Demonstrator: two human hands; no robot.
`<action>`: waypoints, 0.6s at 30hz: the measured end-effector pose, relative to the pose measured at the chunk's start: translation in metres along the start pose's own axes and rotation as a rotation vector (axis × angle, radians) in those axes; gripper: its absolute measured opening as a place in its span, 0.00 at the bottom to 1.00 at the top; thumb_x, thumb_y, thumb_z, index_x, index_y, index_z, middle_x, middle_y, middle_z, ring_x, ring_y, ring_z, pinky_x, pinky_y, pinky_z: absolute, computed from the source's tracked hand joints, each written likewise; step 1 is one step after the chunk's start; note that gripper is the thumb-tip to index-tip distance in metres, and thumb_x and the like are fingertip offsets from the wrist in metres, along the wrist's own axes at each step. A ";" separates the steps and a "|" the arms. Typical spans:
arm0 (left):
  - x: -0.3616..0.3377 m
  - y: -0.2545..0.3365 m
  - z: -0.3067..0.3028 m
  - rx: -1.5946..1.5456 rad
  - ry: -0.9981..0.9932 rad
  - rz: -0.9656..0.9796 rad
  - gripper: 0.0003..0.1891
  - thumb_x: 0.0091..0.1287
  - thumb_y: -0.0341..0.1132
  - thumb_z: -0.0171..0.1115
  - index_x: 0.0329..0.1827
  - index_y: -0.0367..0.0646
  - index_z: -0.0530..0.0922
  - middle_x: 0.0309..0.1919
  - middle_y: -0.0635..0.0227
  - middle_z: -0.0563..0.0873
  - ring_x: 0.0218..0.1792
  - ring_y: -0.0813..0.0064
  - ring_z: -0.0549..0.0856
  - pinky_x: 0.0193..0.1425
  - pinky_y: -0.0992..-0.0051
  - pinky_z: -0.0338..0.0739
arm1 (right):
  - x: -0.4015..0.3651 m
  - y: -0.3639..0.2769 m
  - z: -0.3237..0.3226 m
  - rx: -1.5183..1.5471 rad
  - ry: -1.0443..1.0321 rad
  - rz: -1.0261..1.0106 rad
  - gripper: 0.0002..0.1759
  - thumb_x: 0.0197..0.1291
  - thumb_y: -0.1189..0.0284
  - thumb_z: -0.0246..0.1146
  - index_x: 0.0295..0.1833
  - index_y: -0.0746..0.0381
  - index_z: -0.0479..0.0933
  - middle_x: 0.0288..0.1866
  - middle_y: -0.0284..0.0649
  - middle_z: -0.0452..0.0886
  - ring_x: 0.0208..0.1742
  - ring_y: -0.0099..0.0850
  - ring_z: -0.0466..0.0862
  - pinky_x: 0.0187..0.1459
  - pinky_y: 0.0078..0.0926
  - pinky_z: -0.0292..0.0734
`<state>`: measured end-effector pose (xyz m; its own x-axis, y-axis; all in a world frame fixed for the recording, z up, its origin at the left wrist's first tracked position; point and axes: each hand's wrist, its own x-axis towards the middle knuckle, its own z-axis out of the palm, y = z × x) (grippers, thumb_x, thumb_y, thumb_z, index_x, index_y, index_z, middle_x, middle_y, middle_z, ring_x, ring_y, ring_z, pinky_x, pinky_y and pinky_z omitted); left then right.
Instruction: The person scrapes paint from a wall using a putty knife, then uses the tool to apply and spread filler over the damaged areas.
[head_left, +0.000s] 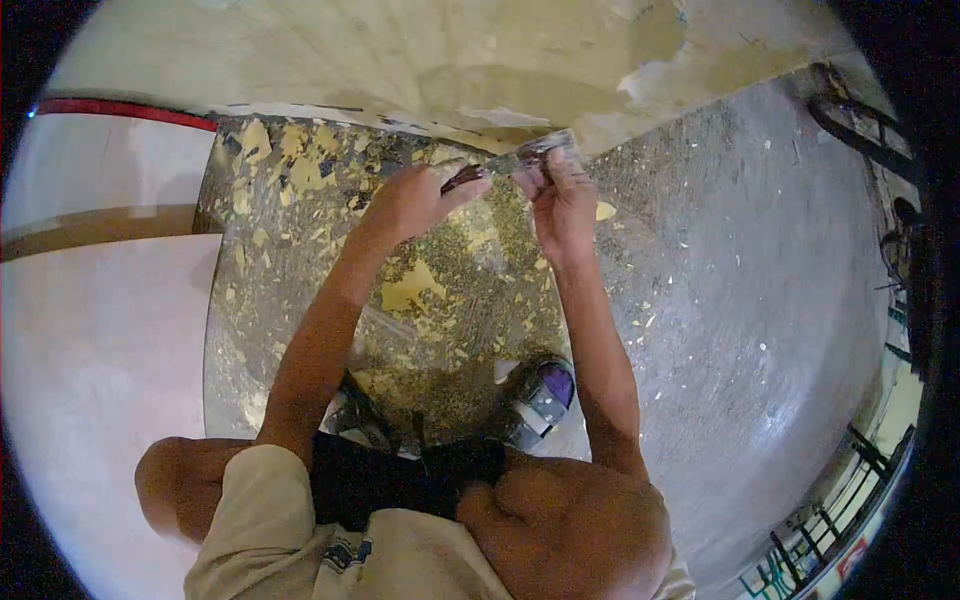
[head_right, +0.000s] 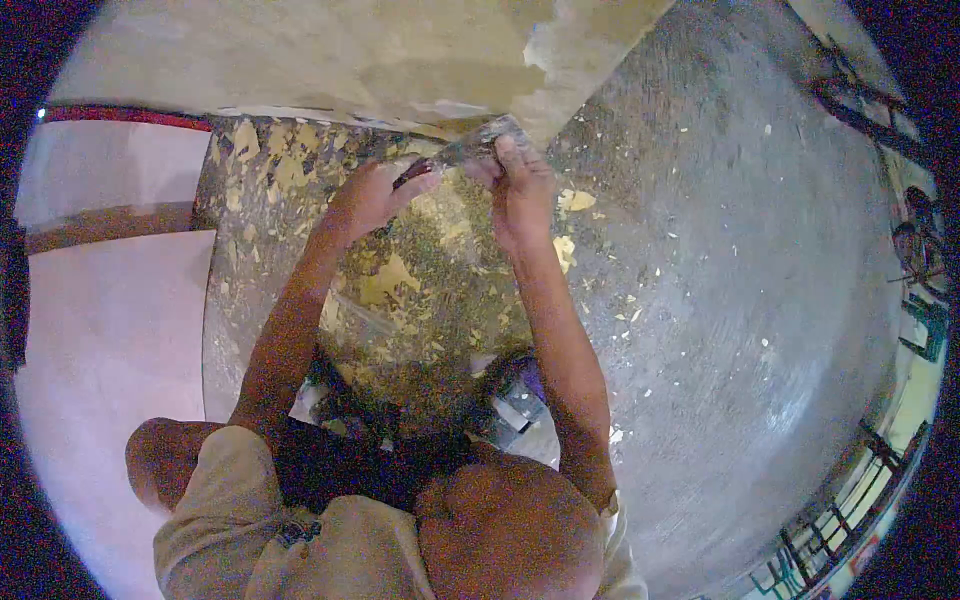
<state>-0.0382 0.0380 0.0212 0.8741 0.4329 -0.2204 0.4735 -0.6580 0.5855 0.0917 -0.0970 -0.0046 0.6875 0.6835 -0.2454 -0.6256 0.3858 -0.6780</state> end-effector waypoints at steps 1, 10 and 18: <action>0.002 0.003 -0.004 0.018 -0.061 -0.021 0.25 0.63 0.57 0.52 0.44 0.42 0.78 0.31 0.50 0.82 0.34 0.50 0.82 0.39 0.60 0.75 | 0.001 0.000 -0.003 -0.037 -0.002 0.019 0.09 0.63 0.69 0.55 0.46 0.61 0.75 0.41 0.35 0.80 0.37 0.26 0.80 0.40 0.27 0.79; -0.001 -0.015 0.019 -0.149 0.001 -0.022 0.27 0.63 0.57 0.51 0.44 0.37 0.77 0.28 0.50 0.82 0.33 0.53 0.82 0.39 0.63 0.75 | 0.003 0.006 -0.005 -0.086 0.033 0.091 0.09 0.60 0.68 0.60 0.42 0.62 0.76 0.36 0.36 0.81 0.34 0.26 0.81 0.38 0.26 0.79; -0.004 0.030 -0.011 -0.077 -0.022 0.033 0.23 0.63 0.55 0.53 0.40 0.41 0.79 0.28 0.50 0.81 0.33 0.51 0.81 0.37 0.61 0.74 | -0.002 -0.002 -0.012 0.043 0.005 -0.065 0.11 0.60 0.69 0.59 0.44 0.65 0.75 0.39 0.37 0.80 0.32 0.25 0.79 0.36 0.25 0.78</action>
<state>-0.0285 0.0231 0.0482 0.8918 0.3973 -0.2163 0.4350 -0.6225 0.6506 0.0957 -0.1068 -0.0107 0.7287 0.6532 -0.2057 -0.5951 0.4554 -0.6622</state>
